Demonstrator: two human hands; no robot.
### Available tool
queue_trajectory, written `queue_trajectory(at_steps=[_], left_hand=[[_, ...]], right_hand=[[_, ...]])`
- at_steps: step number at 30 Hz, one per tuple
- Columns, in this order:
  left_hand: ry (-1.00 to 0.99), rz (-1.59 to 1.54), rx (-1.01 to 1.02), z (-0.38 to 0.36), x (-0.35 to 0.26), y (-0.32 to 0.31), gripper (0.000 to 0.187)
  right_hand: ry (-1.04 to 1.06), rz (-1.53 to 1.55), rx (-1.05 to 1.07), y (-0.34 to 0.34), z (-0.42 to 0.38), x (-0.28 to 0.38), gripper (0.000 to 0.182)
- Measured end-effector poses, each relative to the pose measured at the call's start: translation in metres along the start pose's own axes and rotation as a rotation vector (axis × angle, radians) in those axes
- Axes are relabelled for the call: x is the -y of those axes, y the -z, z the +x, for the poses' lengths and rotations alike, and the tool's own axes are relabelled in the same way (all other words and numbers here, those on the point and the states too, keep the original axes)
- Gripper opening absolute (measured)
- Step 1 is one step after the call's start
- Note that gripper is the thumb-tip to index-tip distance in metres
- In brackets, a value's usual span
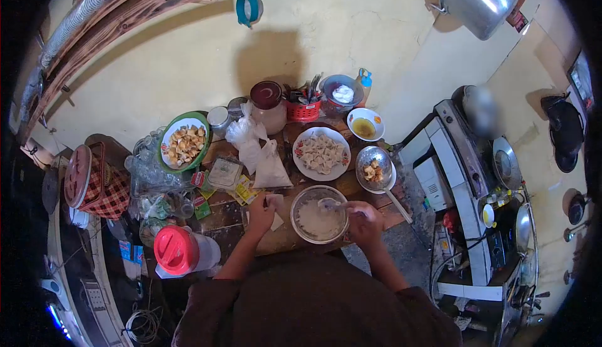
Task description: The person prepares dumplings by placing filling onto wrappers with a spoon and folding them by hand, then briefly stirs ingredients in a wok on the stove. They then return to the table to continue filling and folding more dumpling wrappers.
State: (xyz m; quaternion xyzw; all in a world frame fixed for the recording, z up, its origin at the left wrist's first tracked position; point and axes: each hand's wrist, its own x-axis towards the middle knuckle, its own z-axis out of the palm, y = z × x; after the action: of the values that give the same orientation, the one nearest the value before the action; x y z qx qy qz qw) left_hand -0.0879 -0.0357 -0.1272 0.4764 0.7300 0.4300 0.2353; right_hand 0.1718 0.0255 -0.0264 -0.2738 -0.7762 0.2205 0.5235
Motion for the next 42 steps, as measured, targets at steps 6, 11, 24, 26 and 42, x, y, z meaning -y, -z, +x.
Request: queue_trajectory(at_steps=[6, 11, 24, 26, 42], left_hand=[[0.649, -0.928, 0.299, -0.013, -0.028, -0.017, 0.014], [0.741, -1.157, 0.277, -0.033, 0.016, -0.057, 0.008], [0.782, -1.197, 0.102, -0.041, -0.008, -0.055, 0.007], [0.697, -1.225, 0.142, -0.041, -0.008, -0.053, 0.009], [0.715, -1.196, 0.139, -0.038, -0.004, -0.052, 0.008]], right_hand=[[-0.258, -0.171, 0.353, -0.037, -0.047, -0.026, 0.011], [-0.14, -0.184, 0.458, -0.049, -0.059, -0.025, 0.011], [-0.455, -0.154, 0.333, -0.064, -0.086, -0.027, 0.004], [-0.617, -0.093, 0.342, -0.064, -0.087, -0.028, 0.005], [-0.366, -0.145, 0.311, -0.076, -0.075, -0.032, 0.01]])
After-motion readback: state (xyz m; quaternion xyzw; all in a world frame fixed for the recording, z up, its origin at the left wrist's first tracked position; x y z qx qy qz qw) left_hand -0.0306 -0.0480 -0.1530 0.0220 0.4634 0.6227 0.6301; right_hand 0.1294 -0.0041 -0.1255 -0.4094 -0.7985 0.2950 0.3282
